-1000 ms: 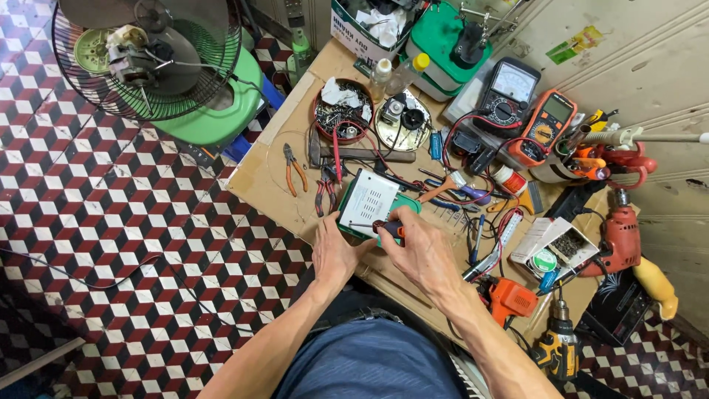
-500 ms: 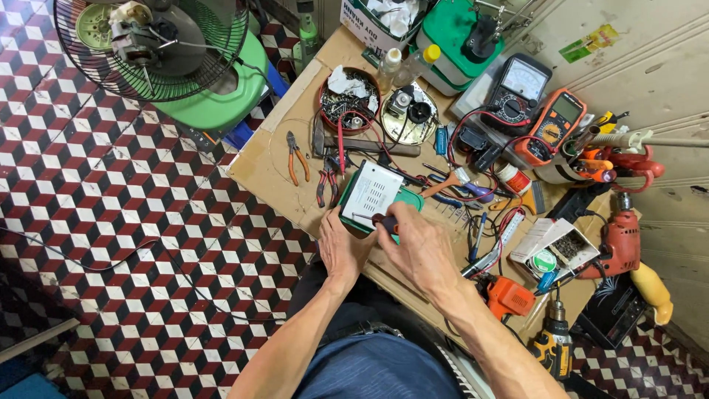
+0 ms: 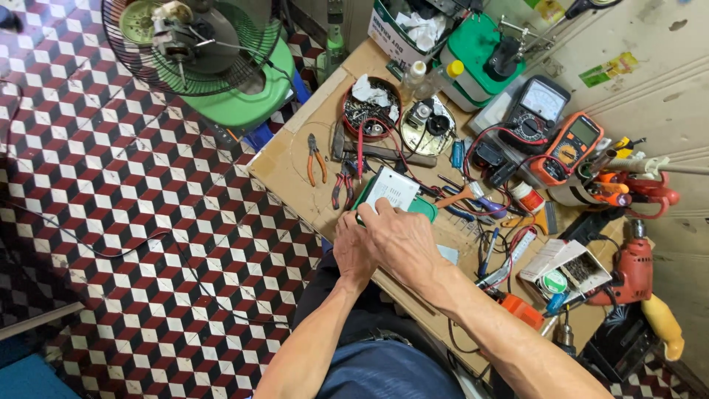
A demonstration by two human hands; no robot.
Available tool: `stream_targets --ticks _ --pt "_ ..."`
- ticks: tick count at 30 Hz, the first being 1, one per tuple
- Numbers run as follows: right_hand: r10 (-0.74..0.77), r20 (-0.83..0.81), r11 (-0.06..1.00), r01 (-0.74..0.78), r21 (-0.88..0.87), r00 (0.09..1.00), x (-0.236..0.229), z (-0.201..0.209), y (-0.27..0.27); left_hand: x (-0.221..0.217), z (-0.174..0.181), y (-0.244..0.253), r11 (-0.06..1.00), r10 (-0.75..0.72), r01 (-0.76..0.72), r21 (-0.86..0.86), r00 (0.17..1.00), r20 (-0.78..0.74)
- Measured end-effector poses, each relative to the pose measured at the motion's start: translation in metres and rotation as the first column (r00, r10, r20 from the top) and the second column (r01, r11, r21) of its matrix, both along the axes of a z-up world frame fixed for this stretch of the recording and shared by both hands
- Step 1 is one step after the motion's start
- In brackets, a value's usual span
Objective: The recorder is inspecting and manipulating several small electronic enclosures and power supply units on a cluttered workbench.
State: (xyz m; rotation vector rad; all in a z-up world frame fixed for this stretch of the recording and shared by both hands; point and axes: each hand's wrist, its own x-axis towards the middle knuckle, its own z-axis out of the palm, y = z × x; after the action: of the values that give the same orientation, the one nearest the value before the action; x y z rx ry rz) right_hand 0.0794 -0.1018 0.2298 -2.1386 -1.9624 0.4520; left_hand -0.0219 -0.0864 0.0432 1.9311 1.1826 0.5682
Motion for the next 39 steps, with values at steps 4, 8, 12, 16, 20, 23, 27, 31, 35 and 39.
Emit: stream_targets --ticks 4,8,12,16,20,23,27,31,35,39 --pt "0.117 -0.084 0.954 -0.088 0.288 0.99 -0.002 -0.011 0.0 -0.002 -0.026 -0.001 0.998 -0.022 0.026 0.062 0.998 -0.062" --pt "-0.027 0.015 1.0 0.026 0.009 1.0 -0.003 -0.022 0.001 -0.002 -0.02 0.002 0.989 -0.079 0.09 0.118 0.992 -0.095" --pt "0.112 -0.052 0.939 -0.089 0.333 0.992 -0.008 -0.002 0.004 -0.001 -0.001 0.007 0.994 -0.081 0.089 0.063 0.99 -0.118" --pt "-0.035 0.0 0.999 0.035 -0.003 0.999 -0.008 -0.041 -0.007 -0.001 0.0 0.008 0.993 -0.106 0.11 0.053 0.992 -0.064" --pt "-0.06 0.024 0.997 0.059 0.043 0.998 -0.015 -0.009 -0.001 0.0 -0.005 0.009 0.994 -0.104 0.105 0.003 0.988 -0.116" --pt "-0.012 -0.059 0.981 0.023 0.195 0.998 -0.022 -0.008 -0.005 0.001 -0.001 0.01 0.994 -0.107 0.106 -0.017 0.987 -0.116" --pt "-0.164 0.028 0.982 0.166 -0.086 0.986 -0.018 -0.043 -0.009 -0.004 -0.011 0.007 0.99 -0.117 0.122 0.072 0.99 -0.073" --pt "-0.194 0.054 0.978 0.189 0.091 0.98 -0.024 -0.012 0.0 0.001 0.014 0.014 0.989 -0.144 0.137 -0.052 0.977 -0.16" --pt "-0.174 0.001 0.959 0.169 0.228 0.985 -0.026 -0.025 -0.009 0.002 0.003 0.011 0.99 -0.14 0.134 -0.049 0.978 -0.156" --pt "-0.257 0.013 0.966 0.257 0.001 0.966 -0.019 -0.027 -0.004 -0.004 0.002 0.011 0.985 -0.154 0.16 0.06 0.984 -0.094"
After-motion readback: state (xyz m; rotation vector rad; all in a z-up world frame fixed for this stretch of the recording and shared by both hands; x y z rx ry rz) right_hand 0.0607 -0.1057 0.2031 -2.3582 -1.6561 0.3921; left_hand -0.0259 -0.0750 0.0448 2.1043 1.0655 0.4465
